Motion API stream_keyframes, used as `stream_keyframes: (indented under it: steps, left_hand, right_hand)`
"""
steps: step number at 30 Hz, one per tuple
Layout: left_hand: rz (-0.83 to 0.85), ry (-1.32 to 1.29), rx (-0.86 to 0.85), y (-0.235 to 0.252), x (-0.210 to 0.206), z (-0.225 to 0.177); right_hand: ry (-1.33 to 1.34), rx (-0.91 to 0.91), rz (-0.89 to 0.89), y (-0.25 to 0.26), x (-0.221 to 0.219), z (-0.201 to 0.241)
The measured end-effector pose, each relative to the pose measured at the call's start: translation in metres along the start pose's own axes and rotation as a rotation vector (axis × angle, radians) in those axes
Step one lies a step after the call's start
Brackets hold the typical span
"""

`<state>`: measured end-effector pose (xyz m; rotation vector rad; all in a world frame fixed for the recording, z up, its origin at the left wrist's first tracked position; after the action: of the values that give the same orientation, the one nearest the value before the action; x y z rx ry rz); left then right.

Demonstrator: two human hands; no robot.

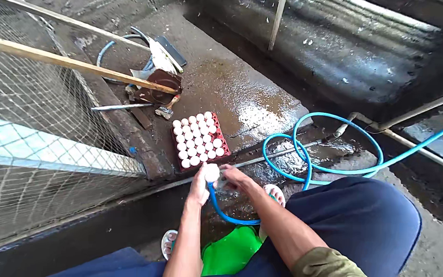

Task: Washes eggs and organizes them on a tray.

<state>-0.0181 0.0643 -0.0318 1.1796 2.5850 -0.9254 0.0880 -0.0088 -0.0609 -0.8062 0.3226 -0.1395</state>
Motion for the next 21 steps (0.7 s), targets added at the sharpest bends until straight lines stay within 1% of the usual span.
stream_keyframes:
  steps: [3, 5, 8, 12, 15, 18, 21]
  left_hand:
    - [0.038, -0.123, 0.006, 0.008, 0.009, 0.001]
    - [0.03, -0.194, 0.0, 0.014, 0.014, 0.002]
    - [-0.047, -0.275, 0.003, 0.026, 0.015, -0.003]
    - [-0.114, -0.299, -0.006, 0.051, 0.018, -0.01]
    - [-0.158, -0.239, 0.019, 0.067, 0.017, -0.019]
    - [-0.163, -0.186, 0.062, 0.088, 0.019, -0.022]
    - [-0.226, -0.127, 0.119, 0.113, 0.026, -0.022]
  right_hand:
    - [-0.199, 0.023, 0.317, 0.004, -0.016, -0.026]
    - [-0.245, 0.04, 0.43, 0.012, -0.026, -0.036]
    - [-0.261, 0.049, 0.428, 0.022, -0.021, -0.039]
    - [-0.212, 0.038, 0.429, 0.036, -0.013, -0.042]
    - [-0.201, 0.014, 0.415, 0.045, -0.013, -0.039]
    - [-0.228, -0.005, 0.39, 0.057, -0.006, -0.03]
    - [-0.177, -0.026, 0.38, 0.074, 0.0, -0.031]
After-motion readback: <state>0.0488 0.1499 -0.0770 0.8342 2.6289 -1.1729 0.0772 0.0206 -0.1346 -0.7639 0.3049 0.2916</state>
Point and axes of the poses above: each hand's wrist, its own y-axis towards the middle knuckle, its own x-axis out of the back of the hand, z = x × y, the point moved 4 cm from there along y, towards the middle knuckle, and after that the axes turned 9 degrees about z, right-handed, at the moved point
